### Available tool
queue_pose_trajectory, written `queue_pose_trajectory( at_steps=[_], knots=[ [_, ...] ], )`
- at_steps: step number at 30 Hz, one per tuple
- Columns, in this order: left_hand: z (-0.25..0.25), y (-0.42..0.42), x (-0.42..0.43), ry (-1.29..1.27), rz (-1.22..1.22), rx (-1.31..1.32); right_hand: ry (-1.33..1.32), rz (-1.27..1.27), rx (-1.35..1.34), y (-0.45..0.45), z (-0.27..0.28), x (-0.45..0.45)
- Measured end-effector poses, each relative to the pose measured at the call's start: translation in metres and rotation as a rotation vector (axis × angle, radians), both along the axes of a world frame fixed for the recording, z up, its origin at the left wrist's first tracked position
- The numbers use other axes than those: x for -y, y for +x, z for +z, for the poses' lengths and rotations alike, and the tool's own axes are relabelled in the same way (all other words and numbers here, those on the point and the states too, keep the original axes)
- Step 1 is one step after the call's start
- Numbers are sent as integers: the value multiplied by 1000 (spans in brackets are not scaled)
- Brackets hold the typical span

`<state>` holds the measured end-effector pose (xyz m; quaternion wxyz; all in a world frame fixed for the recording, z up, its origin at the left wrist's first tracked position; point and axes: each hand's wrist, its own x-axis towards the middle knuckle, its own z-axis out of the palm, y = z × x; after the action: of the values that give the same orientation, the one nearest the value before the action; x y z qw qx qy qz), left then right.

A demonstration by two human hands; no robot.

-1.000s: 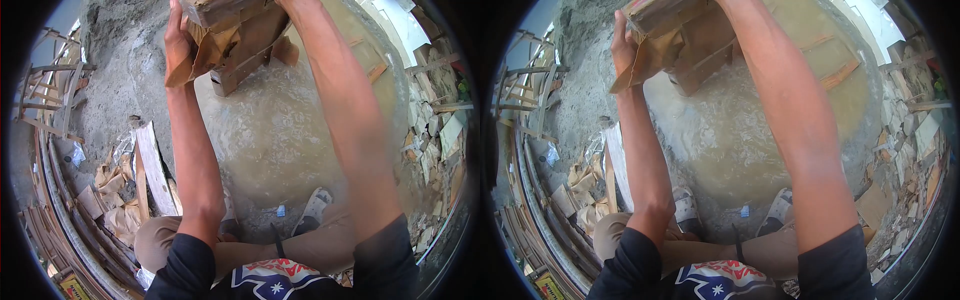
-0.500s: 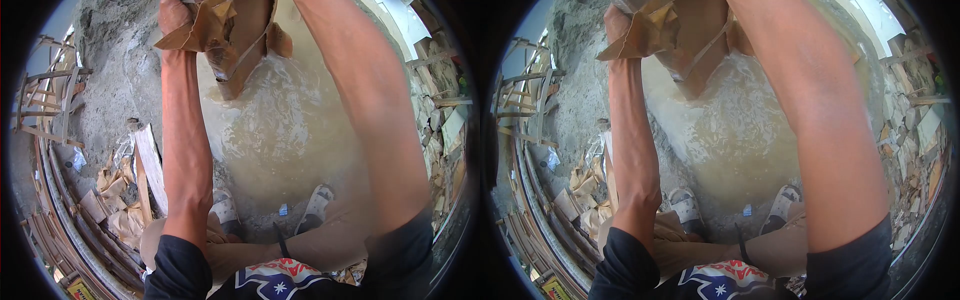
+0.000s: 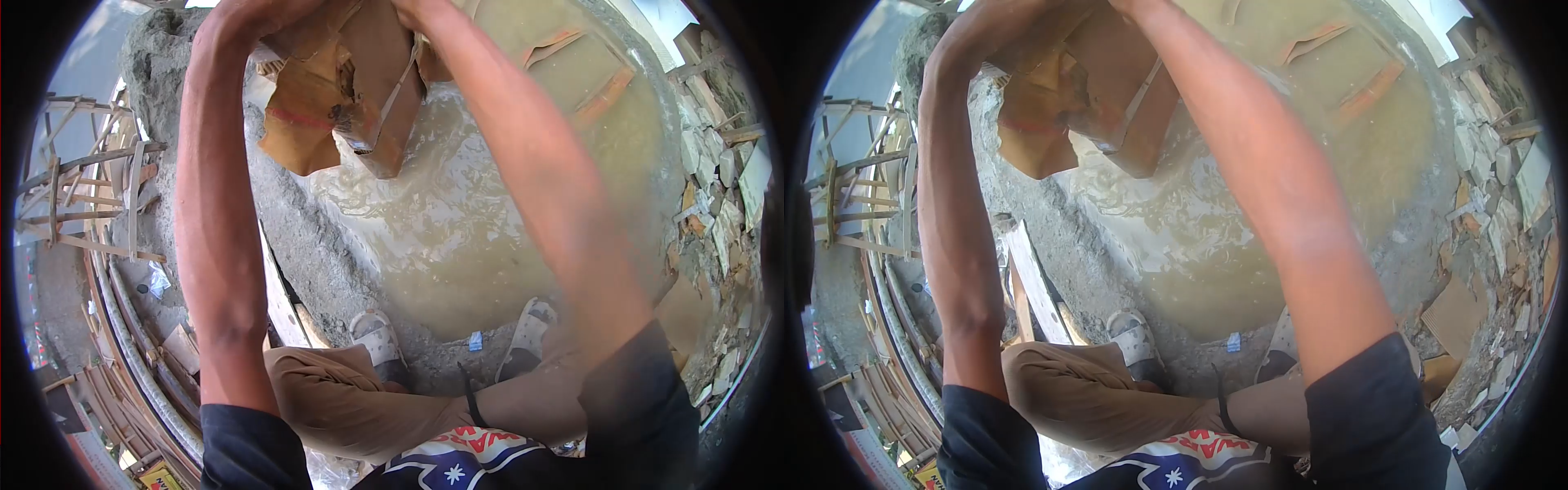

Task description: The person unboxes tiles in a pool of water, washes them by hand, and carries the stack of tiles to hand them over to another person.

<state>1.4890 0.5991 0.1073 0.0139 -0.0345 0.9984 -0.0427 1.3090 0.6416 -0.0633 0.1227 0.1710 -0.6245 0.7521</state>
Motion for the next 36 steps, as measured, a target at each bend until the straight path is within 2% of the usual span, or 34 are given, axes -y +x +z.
queue_pose_trajectory(
  at_steps=[2, 5, 7, 8, 11, 13, 16, 19, 22, 25, 30, 36],
  knots=[
    [-3, -22, 0, -562, -306, 235, 26, 151, 443, 29, -54, -43],
    [-17, -40, -8, -327, 72, 92, -49, 254, 1013, 61, -136, -61],
    [-20, -40, -17, -248, 173, -60, -109, 244, 1132, 83, -157, -60],
    [-23, -38, -19, -205, 224, -123, -153, 294, 1156, 85, -164, -59],
    [-29, -45, -8, -73, 282, -46, -242, 424, 1174, 73, -171, -56],
    [-32, -49, 2, -90, 297, -58, -267, 474, 1138, 62, -163, -53],
    [-30, -50, -2, -87, 361, -38, -211, 301, 1224, 59, -154, -54],
    [-26, -57, -15, -116, 405, -14, -141, 437, 1228, 58, -164, -64],
    [-27, -55, -22, -90, 453, 17, -193, 584, 1157, 48, -173, -65],
    [-30, -55, -22, -119, 454, -24, -292, 389, 1268, 36, -167, -64],
    [-31, -58, -21, -145, 473, -3, -415, 438, 1234, 10, -200, -68],
    [-32, -56, -22, -160, 487, -32, -494, 421, 1291, -7, -211, -56]
  ],
)
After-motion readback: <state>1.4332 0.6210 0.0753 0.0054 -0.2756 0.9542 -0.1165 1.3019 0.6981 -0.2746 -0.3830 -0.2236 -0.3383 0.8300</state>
